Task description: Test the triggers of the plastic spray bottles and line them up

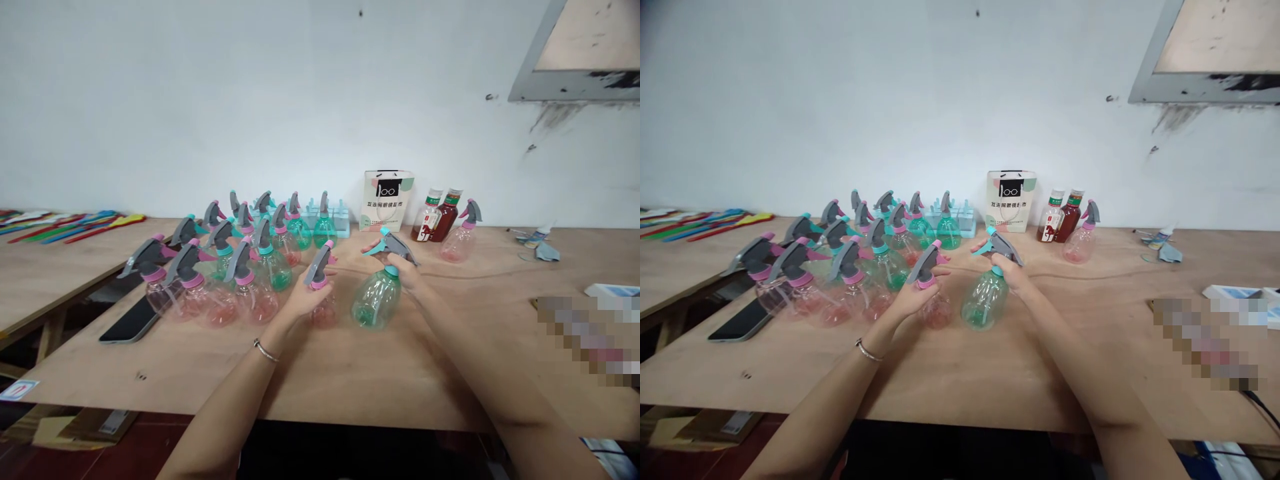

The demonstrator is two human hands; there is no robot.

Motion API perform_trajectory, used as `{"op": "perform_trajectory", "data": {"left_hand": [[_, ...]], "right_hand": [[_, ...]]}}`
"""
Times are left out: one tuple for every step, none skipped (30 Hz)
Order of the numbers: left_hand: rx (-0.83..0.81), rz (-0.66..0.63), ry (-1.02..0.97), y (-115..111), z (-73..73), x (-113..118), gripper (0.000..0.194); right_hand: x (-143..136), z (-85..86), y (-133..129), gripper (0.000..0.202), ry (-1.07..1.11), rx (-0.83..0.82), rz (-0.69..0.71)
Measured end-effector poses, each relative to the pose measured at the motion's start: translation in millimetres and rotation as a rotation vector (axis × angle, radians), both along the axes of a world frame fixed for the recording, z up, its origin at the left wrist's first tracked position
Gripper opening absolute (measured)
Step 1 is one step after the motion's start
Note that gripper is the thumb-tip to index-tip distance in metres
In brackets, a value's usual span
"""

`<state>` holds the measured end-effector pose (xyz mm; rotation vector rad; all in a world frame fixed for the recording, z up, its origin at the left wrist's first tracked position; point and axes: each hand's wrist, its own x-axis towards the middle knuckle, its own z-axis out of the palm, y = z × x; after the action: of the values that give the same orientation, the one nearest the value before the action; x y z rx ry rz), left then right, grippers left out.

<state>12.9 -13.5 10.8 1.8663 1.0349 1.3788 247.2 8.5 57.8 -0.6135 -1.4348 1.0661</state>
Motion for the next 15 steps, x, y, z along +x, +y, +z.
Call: {"op": "perform_trajectory", "data": {"left_hand": [[0.0, -0.001, 0.001, 0.9, -1.1, -0.2, 0.046], [-0.003, -0.002, 0.003, 1.7, -2.1, -0.4, 0.045], [-0.01, 0.0, 0.006, 2.4, -2.9, -0.6, 0.043], [-0.019, 0.006, 0.01, 2.8, -3.4, -0.8, 0.041], [-0.027, 0.011, 0.013, 2.8, -3.5, -0.8, 0.04], [-0.033, 0.014, 0.01, 2.5, -3.1, -0.7, 0.04], [-0.038, 0.014, 0.005, 1.7, -2.3, -0.5, 0.041], [-0.04, 0.011, -0.004, 0.7, -1.2, -0.1, 0.042], [-0.039, 0.004, -0.013, -0.4, 0.1, 0.4, 0.043], [-0.037, -0.005, -0.021, -1.6, 1.4, 1.0, 0.044], [-0.035, -0.012, -0.028, -2.5, 2.5, 1.5, 0.045], [-0.033, -0.017, -0.033, -3.2, 3.3, 2.0, 0.045], [-0.032, -0.02, -0.037, -3.6, 3.7, 2.3, 0.046], [-0.031, -0.02, -0.041, -3.6, 3.7, 2.5, 0.048], [-0.028, -0.018, -0.044, -3.3, 3.3, 2.5, 0.048]], "right_hand": [[1.1, -0.7, 0.0, 0.021, -0.011, 0.008, -0.031], [2.2, -1.6, 0.1, 0.016, -0.03, 0.012, -0.065], [3.2, -2.4, 0.7, 0.011, -0.055, 0.011, -0.09], [4.2, -3.0, 1.6, 0.009, -0.075, 0.004, -0.102], [5.4, -3.2, 3.0, 0.009, -0.088, -0.005, -0.1], [7.0, -2.9, 5.0, 0.011, -0.098, -0.008, -0.096], [9.5, -2.0, 7.5, 0.014, -0.116, 0.0, -0.1], [13.4, -0.7, 10.7, 0.016, -0.144, 0.02, -0.124], [19.0, 1.1, 14.4, 0.018, -0.182, 0.049, -0.169], [26.7, 3.2, 18.7, 0.018, -0.222, 0.08, -0.237], [36.4, 5.2, 23.5, 0.018, -0.253, 0.106, -0.322], [48.2, 6.9, 28.5, 0.018, -0.269, 0.12, -0.418], [61.8, 8.2, 33.7, 0.019, -0.273, 0.113, -0.522], [76.9, 8.8, 38.5, 0.022, -0.275, 0.091, -0.635], [92.9, 8.7, 42.9, 0.025, -0.289, 0.057, -0.752]]}}
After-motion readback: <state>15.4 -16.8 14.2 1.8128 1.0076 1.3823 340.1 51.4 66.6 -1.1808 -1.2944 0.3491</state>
